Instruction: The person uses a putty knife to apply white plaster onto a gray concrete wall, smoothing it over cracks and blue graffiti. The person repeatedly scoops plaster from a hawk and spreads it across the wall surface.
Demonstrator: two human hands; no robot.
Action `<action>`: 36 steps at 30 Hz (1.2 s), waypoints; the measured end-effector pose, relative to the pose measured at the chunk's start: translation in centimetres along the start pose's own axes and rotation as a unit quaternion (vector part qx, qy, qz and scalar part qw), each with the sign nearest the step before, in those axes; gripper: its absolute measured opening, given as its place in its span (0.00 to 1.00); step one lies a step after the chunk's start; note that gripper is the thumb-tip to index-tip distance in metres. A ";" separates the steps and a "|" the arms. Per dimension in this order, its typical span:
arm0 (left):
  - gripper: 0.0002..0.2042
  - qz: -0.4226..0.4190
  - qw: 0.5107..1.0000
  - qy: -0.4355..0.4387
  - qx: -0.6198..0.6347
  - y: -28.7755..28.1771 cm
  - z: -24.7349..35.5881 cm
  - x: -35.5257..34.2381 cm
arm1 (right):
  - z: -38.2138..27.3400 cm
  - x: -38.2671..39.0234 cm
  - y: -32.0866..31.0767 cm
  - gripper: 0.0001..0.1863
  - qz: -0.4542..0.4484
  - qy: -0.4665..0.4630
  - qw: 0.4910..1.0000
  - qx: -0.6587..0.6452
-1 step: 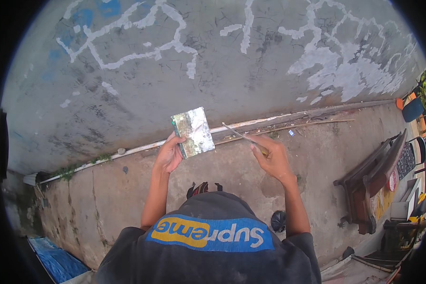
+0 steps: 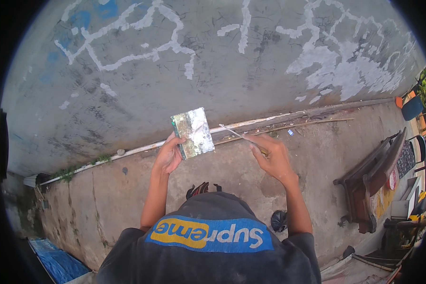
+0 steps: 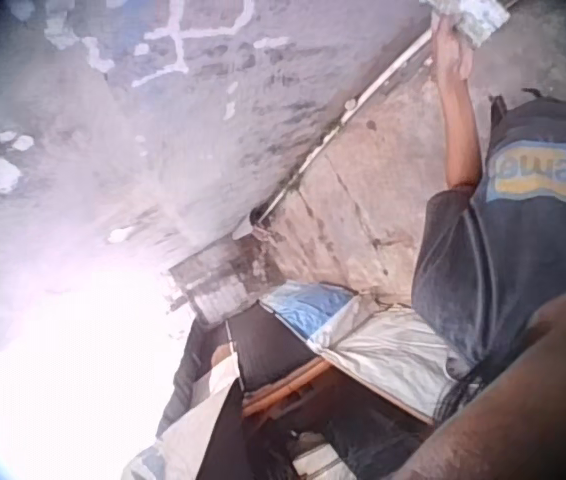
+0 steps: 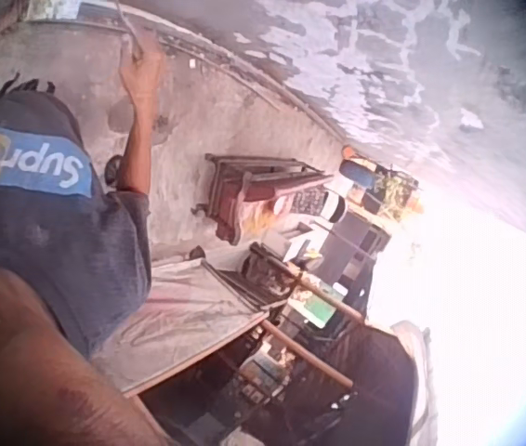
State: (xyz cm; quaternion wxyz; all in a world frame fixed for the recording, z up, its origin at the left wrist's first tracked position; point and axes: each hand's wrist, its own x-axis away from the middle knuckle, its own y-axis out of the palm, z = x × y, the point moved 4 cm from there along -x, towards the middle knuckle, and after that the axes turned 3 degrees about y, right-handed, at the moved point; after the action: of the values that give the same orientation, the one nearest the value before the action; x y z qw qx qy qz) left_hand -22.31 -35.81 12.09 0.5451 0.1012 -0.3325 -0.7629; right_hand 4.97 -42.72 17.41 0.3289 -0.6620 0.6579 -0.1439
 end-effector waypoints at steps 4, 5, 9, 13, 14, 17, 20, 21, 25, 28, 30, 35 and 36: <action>0.28 0.002 0.998 0.006 -0.070 3.2 0.4 -0.5 | -1.9 -1.2 -2.1 0.18 0.016 -0.080 0.989 0.127; 0.28 0.005 0.997 0.012 -0.078 3.5 0.1 -0.6 | -2.4 -1.3 -2.2 0.17 0.005 -0.080 0.985 0.151; 0.29 0.015 0.993 0.039 -0.108 4.4 -0.9 -0.8 | -3.0 -2.2 -1.7 0.15 -0.037 -0.080 0.981 0.174; 0.29 0.036 0.985 0.067 -0.155 5.2 -1.3 -0.5 | -2.5 -3.0 -1.0 0.15 -0.045 -0.101 0.978 0.178; 0.29 0.032 0.984 0.066 -0.163 5.2 -1.3 -0.4 | -2.6 -3.3 -1.0 0.15 -0.041 -0.106 0.977 0.181; 0.28 0.024 0.981 0.068 -0.181 4.8 -1.6 -0.3 | -3.1 -3.6 -0.8 0.15 -0.052 -0.102 0.978 0.175; 0.28 0.024 0.977 0.075 -0.198 4.4 -2.2 0.0 | -2.2 -3.6 -0.2 0.15 -0.062 -0.109 0.981 0.147; 0.28 0.024 0.975 0.073 -0.210 4.4 -2.4 0.2 | -1.9 -3.6 -0.1 0.15 -0.063 -0.115 0.982 0.135; 0.28 0.020 0.970 0.084 -0.229 4.0 -2.9 0.1 | -2.0 -3.6 -0.1 0.14 -0.067 -0.113 0.981 0.140; 0.28 0.014 0.961 0.080 -0.266 4.1 -3.1 0.1 | -1.6 -3.5 0.1 0.14 -0.064 -0.116 0.982 0.135; 0.28 0.009 0.956 0.079 -0.282 3.9 -3.3 0.1 | -1.6 -3.4 0.3 0.14 -0.068 -0.115 0.983 0.129; 0.28 0.035 0.965 0.053 -0.256 4.2 -3.6 0.4 | -1.5 -3.1 1.4 0.16 -0.090 -0.165 0.968 0.169; 0.28 0.037 0.969 0.041 -0.242 4.0 -3.5 0.3 | -1.5 -3.0 1.7 0.17 -0.097 -0.179 0.963 0.179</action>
State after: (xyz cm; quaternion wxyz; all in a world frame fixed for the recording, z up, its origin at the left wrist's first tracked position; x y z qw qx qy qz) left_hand -17.56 -38.19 11.96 0.5944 -0.0150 -0.1185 -0.7953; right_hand 2.43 -40.03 18.20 0.5388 -0.6682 0.4843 -0.1693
